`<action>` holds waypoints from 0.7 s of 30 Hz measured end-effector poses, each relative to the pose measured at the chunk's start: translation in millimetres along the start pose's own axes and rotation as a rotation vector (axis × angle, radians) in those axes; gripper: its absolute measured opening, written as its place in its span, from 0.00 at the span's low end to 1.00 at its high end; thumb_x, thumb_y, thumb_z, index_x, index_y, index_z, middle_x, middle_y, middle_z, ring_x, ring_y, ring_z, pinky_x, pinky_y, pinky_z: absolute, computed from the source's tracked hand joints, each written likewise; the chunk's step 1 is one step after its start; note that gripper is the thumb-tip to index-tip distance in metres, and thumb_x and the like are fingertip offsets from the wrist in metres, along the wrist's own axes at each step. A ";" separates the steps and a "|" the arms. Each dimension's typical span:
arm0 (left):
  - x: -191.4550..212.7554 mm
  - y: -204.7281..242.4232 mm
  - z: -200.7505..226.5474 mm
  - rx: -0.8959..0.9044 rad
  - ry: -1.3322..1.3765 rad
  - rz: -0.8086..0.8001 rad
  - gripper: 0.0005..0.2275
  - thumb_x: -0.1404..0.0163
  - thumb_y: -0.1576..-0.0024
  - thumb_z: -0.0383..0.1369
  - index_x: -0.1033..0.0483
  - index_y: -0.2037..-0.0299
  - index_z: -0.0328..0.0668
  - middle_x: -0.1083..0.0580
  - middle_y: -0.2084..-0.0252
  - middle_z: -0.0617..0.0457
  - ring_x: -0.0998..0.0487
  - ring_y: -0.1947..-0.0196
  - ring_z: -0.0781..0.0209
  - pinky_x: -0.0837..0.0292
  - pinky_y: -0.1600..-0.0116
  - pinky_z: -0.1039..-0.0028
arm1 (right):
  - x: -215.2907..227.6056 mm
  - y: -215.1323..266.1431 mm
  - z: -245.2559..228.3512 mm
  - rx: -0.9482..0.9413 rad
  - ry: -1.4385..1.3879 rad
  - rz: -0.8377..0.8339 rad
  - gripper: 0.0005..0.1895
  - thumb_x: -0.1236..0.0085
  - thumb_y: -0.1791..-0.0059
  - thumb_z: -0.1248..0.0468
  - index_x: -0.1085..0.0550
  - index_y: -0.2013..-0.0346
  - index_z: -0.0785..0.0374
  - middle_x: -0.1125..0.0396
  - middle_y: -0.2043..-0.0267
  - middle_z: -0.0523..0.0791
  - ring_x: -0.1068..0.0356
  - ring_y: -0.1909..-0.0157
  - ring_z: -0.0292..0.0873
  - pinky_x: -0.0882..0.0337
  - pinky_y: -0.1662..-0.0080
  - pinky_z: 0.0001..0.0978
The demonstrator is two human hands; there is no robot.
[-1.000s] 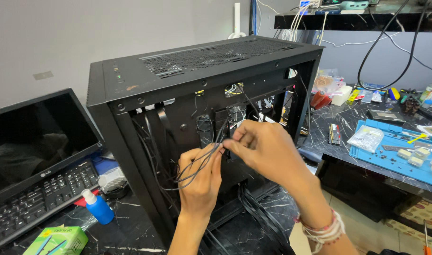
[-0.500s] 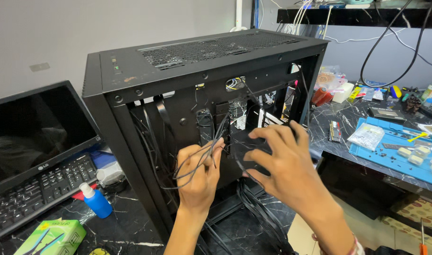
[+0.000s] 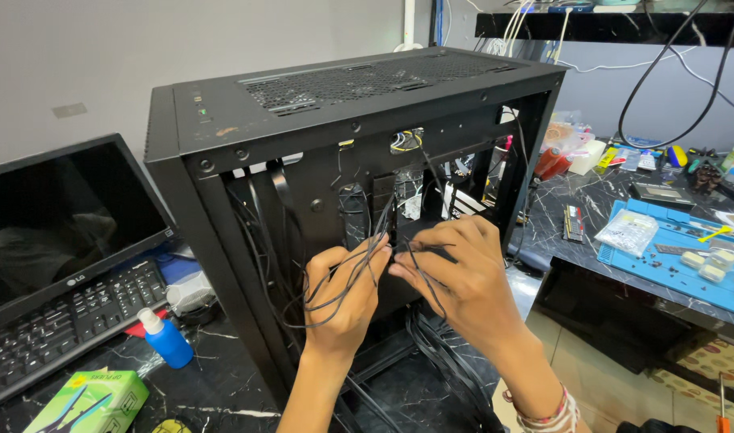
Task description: The person organizes and bundles internal cables inside a desktop computer case. They gather loose wires, align them, and secure them with zip ties to improve cable management within the chassis.
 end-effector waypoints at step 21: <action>-9.6 -0.1 4.8 0.099 -0.063 0.125 0.06 0.36 0.47 0.21 0.13 0.61 0.35 0.15 0.60 0.50 0.20 0.66 0.53 0.21 0.59 0.72 | -32.4 14.4 -2.0 -0.094 -0.104 0.237 0.03 0.31 0.50 0.64 0.14 0.62 0.54 0.26 0.52 0.47 0.28 0.52 0.52 0.28 0.44 0.44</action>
Point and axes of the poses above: each hand's wrist, its own y-axis away from the middle knuckle, its own x-axis out of the back of the hand, z = x × y, the point moved 1 cm from there along -y, towards the middle knuckle
